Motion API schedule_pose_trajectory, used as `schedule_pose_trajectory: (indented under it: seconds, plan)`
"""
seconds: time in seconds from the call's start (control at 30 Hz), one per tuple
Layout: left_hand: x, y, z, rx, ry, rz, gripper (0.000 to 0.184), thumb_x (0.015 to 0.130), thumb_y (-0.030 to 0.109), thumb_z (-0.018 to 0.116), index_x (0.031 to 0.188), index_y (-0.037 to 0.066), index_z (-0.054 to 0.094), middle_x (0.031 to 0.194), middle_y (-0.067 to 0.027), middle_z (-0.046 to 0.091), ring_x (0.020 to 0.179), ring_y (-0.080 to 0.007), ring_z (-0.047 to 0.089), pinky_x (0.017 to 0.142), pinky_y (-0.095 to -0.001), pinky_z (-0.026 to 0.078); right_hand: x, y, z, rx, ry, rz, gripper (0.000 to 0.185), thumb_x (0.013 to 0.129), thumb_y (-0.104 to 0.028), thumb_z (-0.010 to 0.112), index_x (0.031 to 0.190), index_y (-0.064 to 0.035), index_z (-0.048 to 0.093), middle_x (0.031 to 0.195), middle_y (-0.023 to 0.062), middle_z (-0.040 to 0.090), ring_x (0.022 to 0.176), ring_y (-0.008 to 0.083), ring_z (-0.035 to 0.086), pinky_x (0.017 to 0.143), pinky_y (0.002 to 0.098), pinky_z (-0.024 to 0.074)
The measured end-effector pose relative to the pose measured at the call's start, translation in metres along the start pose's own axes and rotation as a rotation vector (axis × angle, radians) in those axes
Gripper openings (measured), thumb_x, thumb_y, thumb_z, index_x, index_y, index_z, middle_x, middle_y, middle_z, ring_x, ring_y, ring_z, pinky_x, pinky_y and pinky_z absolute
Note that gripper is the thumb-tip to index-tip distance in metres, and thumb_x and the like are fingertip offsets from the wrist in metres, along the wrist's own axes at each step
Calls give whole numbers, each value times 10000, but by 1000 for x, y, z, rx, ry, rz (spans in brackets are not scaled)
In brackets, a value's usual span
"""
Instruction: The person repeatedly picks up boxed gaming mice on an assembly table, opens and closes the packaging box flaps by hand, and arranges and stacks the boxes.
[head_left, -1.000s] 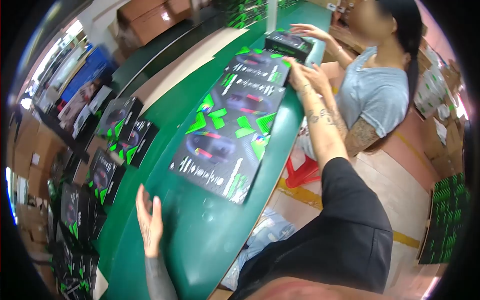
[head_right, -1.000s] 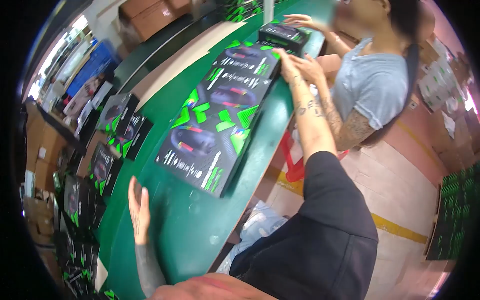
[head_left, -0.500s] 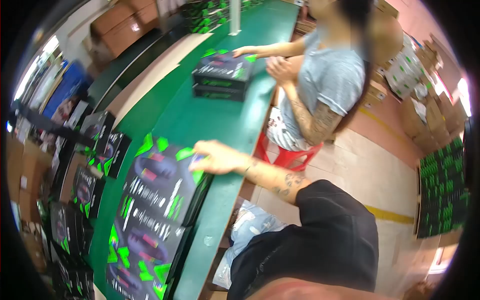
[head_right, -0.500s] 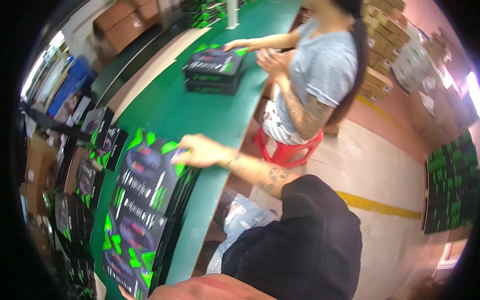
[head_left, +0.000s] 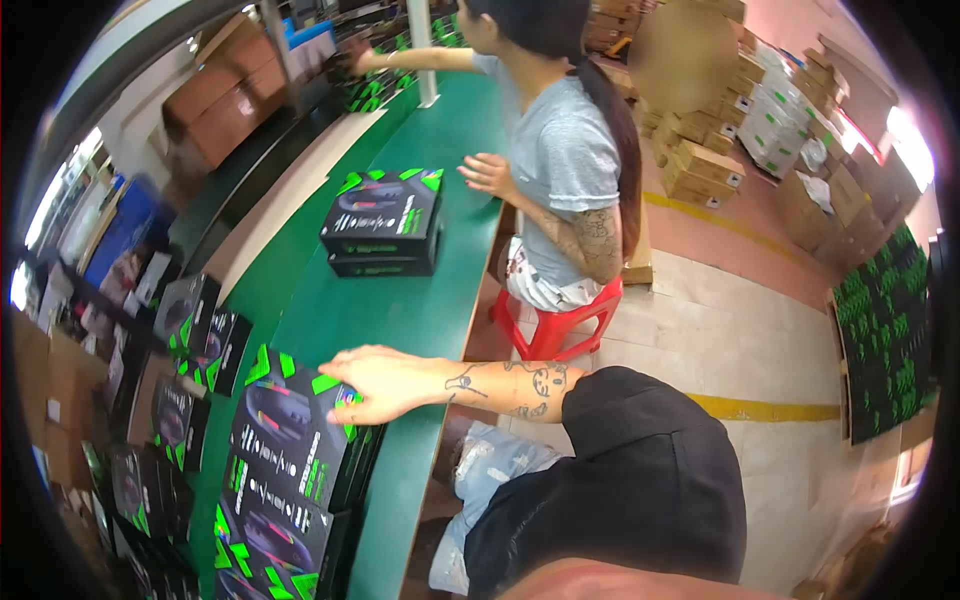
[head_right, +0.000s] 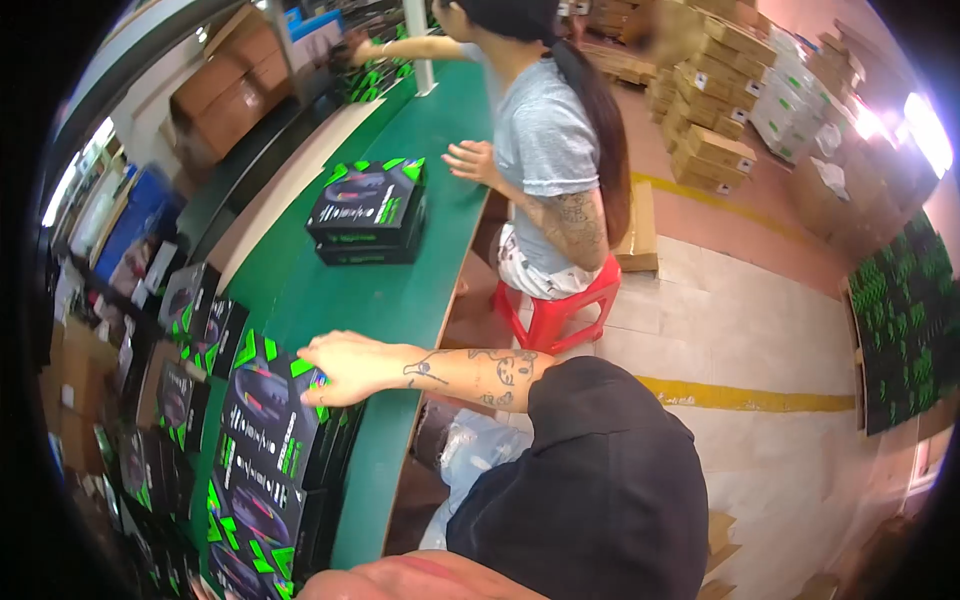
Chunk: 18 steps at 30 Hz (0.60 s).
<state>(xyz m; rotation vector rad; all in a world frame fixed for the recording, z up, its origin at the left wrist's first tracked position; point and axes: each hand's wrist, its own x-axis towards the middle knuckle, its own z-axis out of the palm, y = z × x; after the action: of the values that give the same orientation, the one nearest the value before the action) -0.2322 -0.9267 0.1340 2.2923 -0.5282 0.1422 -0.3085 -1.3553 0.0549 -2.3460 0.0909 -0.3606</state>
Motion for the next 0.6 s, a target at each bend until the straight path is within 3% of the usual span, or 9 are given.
schedule_pose_trajectory:
  seconds: [0.03, 0.07, 0.13, 0.2, 0.4, 0.47, 0.6]
  plan:
    - [4, 28, 10, 48, -26, 77, 750, 843, 448, 678, 1401, 16, 424, 1424, -277, 406, 1278, -432, 422, 1061, -464, 362, 2, -5, 3, -11, -3, 17, 669, 852, -412, 620, 1272, 96, 506, 1257, 314, 515, 1128, 427, 541, 991, 432, 438]
    - [5, 41, 15, 98, -52, 154, 797, 828, 508, 685, 1404, 25, 419, 1433, -293, 386, 1291, -467, 402, 1067, -485, 353, 2, -14, 10, -40, 10, -10, 656, 853, -406, 620, 1267, 92, 514, 1270, 325, 500, 1143, 438, 527, 998, 438, 432]
    - [16, 22, 54, 375, -353, 507, 761, 847, 331, 647, 1450, -4, 325, 1513, -194, 297, 1397, -377, 275, 1132, -481, 237, -2, -29, 17, -111, 76, -51, 631, 855, -394, 621, 1257, 83, 530, 1295, 346, 470, 1175, 459, 499, 1012, 450, 421]
    - [14, 49, 91, 513, -454, 504, 828, 799, 306, 687, 1451, -30, 304, 1528, -230, 258, 1422, -426, 200, 1145, -500, 202, -2, -31, 30, -122, 142, -19, 603, 865, -357, 617, 1290, 57, 507, 1336, 372, 420, 1214, 476, 465, 1040, 458, 400]
    - [24, 56, 134, 636, -317, 483, 793, 835, 391, 669, 1448, 10, 341, 1496, -220, 330, 1367, -415, 320, 1109, -488, 275, -4, -27, 45, -118, 206, -25, 561, 867, -327, 621, 1309, -4, 500, 1367, 349, 406, 1286, 474, 395, 1060, 476, 386]
    - [24, 63, 137, 661, -301, 447, 766, 841, 400, 665, 1438, 23, 367, 1481, -214, 361, 1346, -414, 358, 1087, -486, 310, -7, -38, 39, -153, 129, -66, 550, 853, -336, 635, 1295, -29, 521, 1363, 345, 408, 1287, 489, 379, 1047, 500, 397]
    - [27, 63, 138, 613, -263, 436, 709, 844, 368, 674, 1400, 9, 420, 1392, -229, 471, 1277, -412, 450, 1040, -473, 372, -4, -37, 39, -82, 246, -59, 656, 820, -301, 671, 1378, -66, 422, 1341, 299, 449, 1248, 505, 402, 1006, 514, 434]
